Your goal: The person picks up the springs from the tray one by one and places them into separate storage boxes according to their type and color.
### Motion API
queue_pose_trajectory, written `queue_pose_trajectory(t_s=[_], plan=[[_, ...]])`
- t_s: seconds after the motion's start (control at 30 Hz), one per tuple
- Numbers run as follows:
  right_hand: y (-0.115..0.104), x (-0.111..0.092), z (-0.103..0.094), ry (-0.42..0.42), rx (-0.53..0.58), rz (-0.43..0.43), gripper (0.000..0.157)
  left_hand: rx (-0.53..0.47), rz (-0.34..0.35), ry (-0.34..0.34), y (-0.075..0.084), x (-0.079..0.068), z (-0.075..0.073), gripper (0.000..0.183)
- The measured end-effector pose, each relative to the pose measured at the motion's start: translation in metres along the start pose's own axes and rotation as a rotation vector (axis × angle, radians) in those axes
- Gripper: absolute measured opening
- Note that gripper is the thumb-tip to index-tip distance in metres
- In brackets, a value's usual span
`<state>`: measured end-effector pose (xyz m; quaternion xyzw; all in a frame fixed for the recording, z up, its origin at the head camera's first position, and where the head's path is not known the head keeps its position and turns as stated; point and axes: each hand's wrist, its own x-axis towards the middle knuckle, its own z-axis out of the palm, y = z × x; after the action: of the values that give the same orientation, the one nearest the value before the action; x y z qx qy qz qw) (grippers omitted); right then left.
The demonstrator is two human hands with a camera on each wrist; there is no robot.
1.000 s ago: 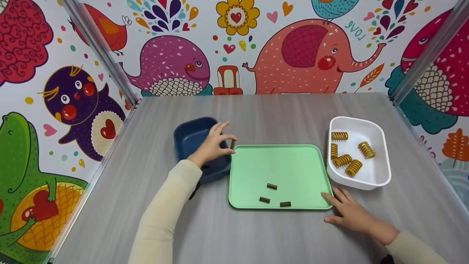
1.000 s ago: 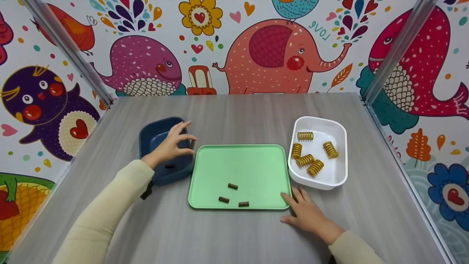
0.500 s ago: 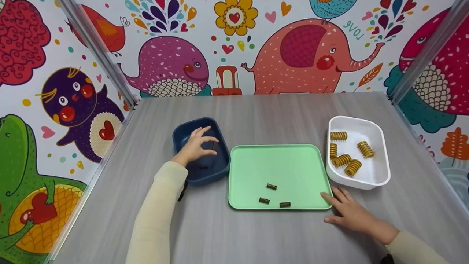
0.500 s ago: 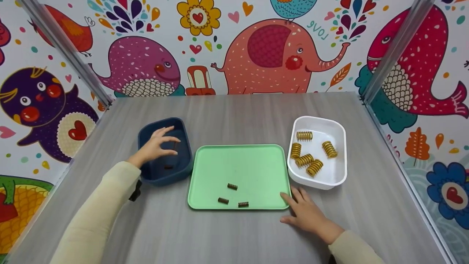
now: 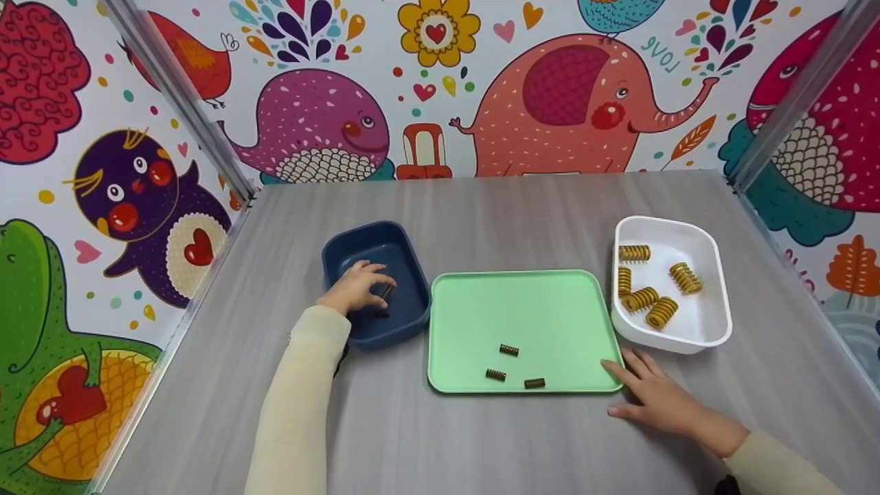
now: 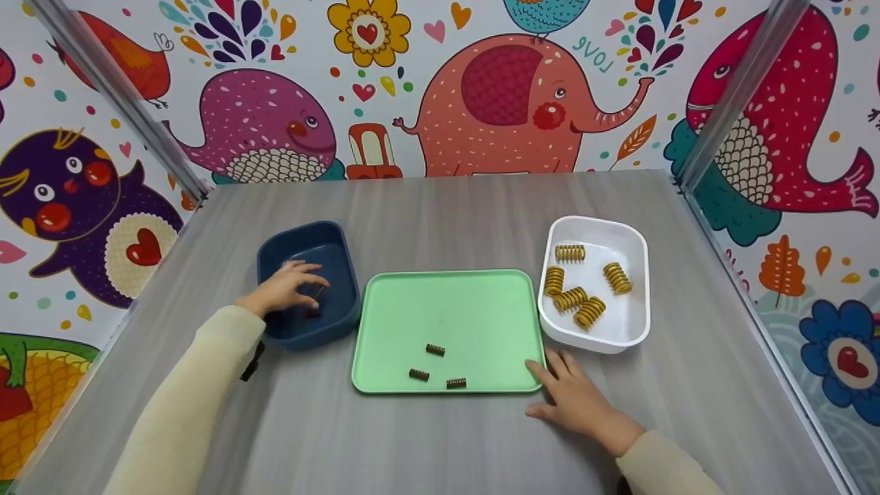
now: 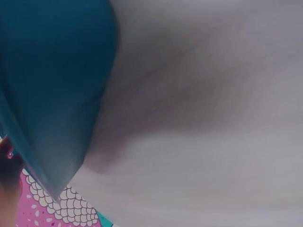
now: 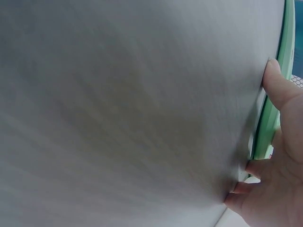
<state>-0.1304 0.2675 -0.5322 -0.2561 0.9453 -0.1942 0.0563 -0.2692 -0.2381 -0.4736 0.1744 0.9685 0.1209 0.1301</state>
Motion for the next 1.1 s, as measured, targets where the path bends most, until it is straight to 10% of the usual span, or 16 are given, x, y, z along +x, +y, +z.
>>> queue_pose_trajectory(t_s=[0.5,1.1], plan=[[-0.002,0.001,0.001,-0.027,0.007,0.001,0.073,0.22,0.056,0.006,-0.003,-0.002,0.01,0.035],[0.0,0.0,0.0,-0.003,0.003,0.0,0.072,-0.069,0.022,0.074,0.006,0.002,-0.016,0.045]])
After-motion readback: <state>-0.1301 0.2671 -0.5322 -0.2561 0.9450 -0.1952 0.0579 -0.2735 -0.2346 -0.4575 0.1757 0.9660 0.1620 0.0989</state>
